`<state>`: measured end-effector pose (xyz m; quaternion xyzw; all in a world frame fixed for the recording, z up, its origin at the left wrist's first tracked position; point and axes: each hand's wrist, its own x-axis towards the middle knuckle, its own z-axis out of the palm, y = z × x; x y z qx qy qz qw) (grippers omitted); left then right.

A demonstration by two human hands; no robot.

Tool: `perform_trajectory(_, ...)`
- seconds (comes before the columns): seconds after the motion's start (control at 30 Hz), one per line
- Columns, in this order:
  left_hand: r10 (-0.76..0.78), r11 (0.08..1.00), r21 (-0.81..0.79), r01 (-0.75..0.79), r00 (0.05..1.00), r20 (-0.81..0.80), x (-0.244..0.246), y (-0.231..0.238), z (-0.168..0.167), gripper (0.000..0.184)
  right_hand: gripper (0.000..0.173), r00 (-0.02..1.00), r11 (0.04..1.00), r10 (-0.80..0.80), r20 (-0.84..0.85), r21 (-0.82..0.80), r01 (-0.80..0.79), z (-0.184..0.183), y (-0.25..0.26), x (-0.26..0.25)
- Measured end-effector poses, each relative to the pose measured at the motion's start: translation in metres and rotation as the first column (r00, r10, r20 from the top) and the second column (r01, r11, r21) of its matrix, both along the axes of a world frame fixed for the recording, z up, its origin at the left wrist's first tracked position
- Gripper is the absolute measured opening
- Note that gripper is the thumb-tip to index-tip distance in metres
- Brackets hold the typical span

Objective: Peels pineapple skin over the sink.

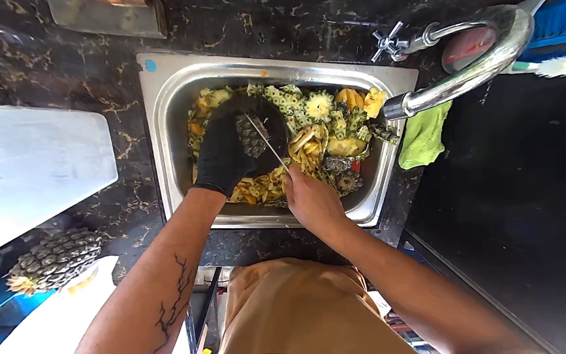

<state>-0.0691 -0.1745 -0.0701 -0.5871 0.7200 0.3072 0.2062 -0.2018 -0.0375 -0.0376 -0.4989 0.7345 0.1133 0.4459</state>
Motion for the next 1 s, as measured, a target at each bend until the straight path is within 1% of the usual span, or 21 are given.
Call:
perform_trajectory(0.1, 0.019, 1.0, -0.001, -0.02, 0.995, -0.095, 0.004, -0.002, -0.005, 0.121, 0.029, 1.0, 0.997, -0.016, -0.026, -0.078, 0.013, -0.014, -0.019, 0.007)
perform_trajectory(0.17, 0.01, 1.0, -0.003, -0.01, 0.992, -0.125, 0.007, -0.003, -0.006, 0.124, 0.029, 1.0, 0.996, -0.015, -0.021, -0.086, 0.013, -0.01, -0.015, 0.007)
perform_trajectory(0.2, 0.006, 1.0, -0.005, -0.006, 0.992, -0.13, 0.008, -0.003, -0.006, 0.122, 0.029, 1.0, 0.998, -0.014, -0.016, -0.066, 0.013, -0.006, -0.008, 0.006)
perform_trajectory(0.27, 0.004, 1.0, -0.003, -0.005, 0.995, -0.097, 0.005, -0.005, -0.004, 0.117, 0.034, 1.0, 1.0, -0.006, -0.024, -0.014, 0.005, -0.004, 0.007, 0.004)
perform_trajectory(0.33, -0.002, 1.0, 0.005, 0.002, 0.999, -0.054, 0.004, -0.004, -0.004, 0.114, 0.033, 1.0, 1.0, -0.008, -0.028, 0.027, 0.009, -0.009, 0.004, 0.007)
perform_trajectory(0.37, -0.006, 1.0, 0.005, 0.006, 0.999, -0.046, 0.004, -0.004, -0.005, 0.115, 0.032, 0.999, 0.999, -0.027, -0.021, 0.017, 0.027, -0.014, -0.005, 0.009)
perform_trajectory(0.43, -0.009, 1.0, -0.001, 0.008, 0.999, -0.048, 0.005, -0.002, -0.007, 0.12, 0.029, 0.999, 0.998, -0.042, -0.029, -0.057, 0.041, -0.024, -0.022, 0.014)
perform_trajectory(0.5, -0.002, 1.0, -0.002, 0.001, 0.998, -0.064, 0.005, -0.004, -0.005, 0.121, 0.029, 0.998, 0.995, -0.044, -0.037, -0.087, 0.041, -0.024, -0.028, 0.016)
perform_trajectory(0.57, -0.019, 1.0, -0.013, 0.018, 0.997, -0.08, 0.005, -0.003, -0.005, 0.119, 0.029, 0.999, 0.998, -0.041, -0.028, -0.042, 0.039, -0.015, -0.014, 0.012)
perform_trajectory(0.63, -0.036, 0.999, -0.022, 0.034, 0.996, -0.079, 0.007, -0.003, -0.005, 0.113, 0.032, 0.999, 0.999, -0.017, -0.029, 0.04, 0.018, -0.011, 0.002, 0.01)
perform_trajectory(0.7, -0.046, 0.999, -0.019, 0.045, 0.997, -0.058, 0.007, -0.003, -0.008, 0.112, 0.034, 1.0, 0.996, -0.017, -0.024, 0.088, 0.019, -0.019, -0.001, 0.011)
perform_trajectory(0.73, -0.045, 0.999, -0.003, 0.045, 0.998, -0.038, 0.007, -0.004, -0.008, 0.113, 0.035, 0.999, 0.996, -0.043, -0.013, 0.08, 0.044, -0.025, -0.009, 0.012)
perform_trajectory(0.8, -0.046, 0.999, 0.016, 0.046, 0.999, -0.01, 0.005, -0.004, -0.008, 0.119, 0.032, 0.997, 0.997, -0.081, -0.004, 0.004, 0.081, -0.032, -0.028, 0.015)
perform_trajectory(0.87, -0.026, 1.0, 0.018, 0.026, 0.999, -0.037, 0.007, -0.006, -0.007, 0.123, 0.03, 0.995, 0.994, -0.097, 0.001, -0.044, 0.097, -0.03, -0.036, 0.018)
perform_trajectory(0.93, -0.012, 1.0, 0.017, 0.013, 0.995, -0.101, 0.008, -0.008, -0.004, 0.124, 0.03, 0.997, 0.997, -0.075, -0.006, -0.006, 0.075, -0.028, -0.022, 0.012)
perform_trajectory(1.0, -0.015, 1.0, 0.009, 0.016, 0.993, -0.116, 0.01, -0.009, -0.006, 0.124, 0.033, 0.999, 0.996, -0.037, -0.021, 0.078, 0.039, -0.027, -0.004, 0.008)
